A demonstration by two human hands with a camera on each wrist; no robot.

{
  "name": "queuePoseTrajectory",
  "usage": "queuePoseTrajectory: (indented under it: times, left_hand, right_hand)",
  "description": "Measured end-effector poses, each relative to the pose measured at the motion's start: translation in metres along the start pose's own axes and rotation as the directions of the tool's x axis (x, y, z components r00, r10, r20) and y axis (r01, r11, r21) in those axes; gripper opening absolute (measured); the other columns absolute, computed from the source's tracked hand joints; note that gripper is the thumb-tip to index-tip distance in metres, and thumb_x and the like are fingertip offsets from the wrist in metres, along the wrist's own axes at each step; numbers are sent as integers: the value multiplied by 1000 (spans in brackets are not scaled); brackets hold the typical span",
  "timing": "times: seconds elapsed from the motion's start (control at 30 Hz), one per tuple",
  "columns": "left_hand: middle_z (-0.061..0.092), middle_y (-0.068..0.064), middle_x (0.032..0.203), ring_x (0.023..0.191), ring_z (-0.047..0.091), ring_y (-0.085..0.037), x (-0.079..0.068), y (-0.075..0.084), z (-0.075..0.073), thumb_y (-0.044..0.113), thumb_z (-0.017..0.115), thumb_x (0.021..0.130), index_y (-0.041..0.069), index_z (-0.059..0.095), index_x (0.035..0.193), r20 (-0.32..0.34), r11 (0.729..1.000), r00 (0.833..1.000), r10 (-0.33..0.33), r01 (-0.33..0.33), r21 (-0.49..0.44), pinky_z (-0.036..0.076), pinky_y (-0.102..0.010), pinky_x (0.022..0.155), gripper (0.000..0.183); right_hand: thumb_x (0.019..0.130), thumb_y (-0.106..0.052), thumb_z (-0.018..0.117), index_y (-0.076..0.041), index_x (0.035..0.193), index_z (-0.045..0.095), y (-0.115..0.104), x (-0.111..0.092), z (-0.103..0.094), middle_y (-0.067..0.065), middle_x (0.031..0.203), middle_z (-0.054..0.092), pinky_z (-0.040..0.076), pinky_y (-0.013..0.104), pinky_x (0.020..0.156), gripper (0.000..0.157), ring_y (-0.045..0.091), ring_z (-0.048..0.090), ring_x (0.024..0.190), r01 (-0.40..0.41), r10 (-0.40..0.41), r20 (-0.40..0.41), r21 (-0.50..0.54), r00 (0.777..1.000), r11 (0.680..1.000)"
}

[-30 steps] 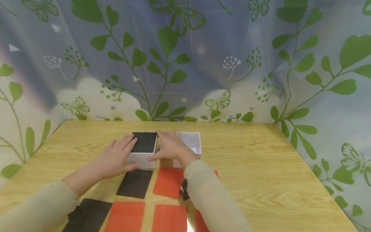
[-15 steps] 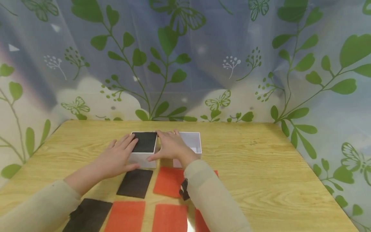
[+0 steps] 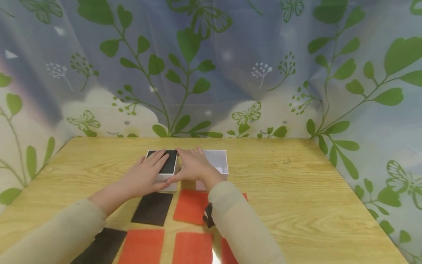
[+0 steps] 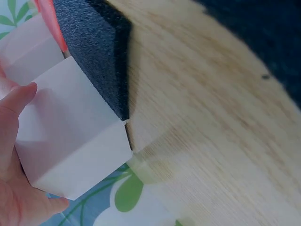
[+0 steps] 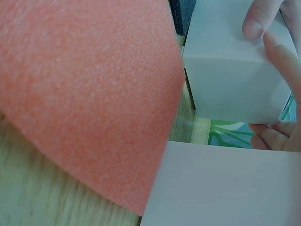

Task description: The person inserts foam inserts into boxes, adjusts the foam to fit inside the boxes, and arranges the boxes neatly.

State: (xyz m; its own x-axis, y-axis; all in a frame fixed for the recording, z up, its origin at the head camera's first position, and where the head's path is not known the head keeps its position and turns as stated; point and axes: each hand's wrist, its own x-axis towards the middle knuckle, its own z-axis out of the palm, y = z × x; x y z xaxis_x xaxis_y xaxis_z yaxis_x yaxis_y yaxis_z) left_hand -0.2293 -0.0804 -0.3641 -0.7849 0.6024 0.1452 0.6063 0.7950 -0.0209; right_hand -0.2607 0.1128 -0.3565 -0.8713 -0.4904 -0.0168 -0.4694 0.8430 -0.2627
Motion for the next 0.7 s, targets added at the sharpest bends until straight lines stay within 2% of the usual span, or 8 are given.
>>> queuePoseTrajectory:
  times: [0.2,0.37,0.7]
  left_hand:
    - [29,-19,148,135,27,-34,-2,-1,0,53,58,86,0,33,143,-17,1000,1000,11,-11,4,29,-61,100,82]
    - [28,-18,148,135,27,-33,-3,-1,1,53,58,86,1,32,144,-16,1000,1000,10,-10,16,26,-61,101,82]
    - [24,-12,151,137,24,-29,1,6,0,47,61,87,4,25,147,0,998,998,66,-66,23,26,-56,104,83]
  right_hand:
    - [65,-70,68,-9,147,27,-1,1,-1,2,139,46,5,49,111,110,24,38,128,-10,10,10,-6,1000,1000]
    - [66,-70,68,-10,147,26,-2,1,-1,2,140,45,5,49,111,110,24,37,129,-8,8,18,-4,1000,1000]
    - [67,-66,69,-8,148,24,-1,0,-1,5,145,37,3,48,111,109,25,33,132,-10,9,25,10,1000,1000]
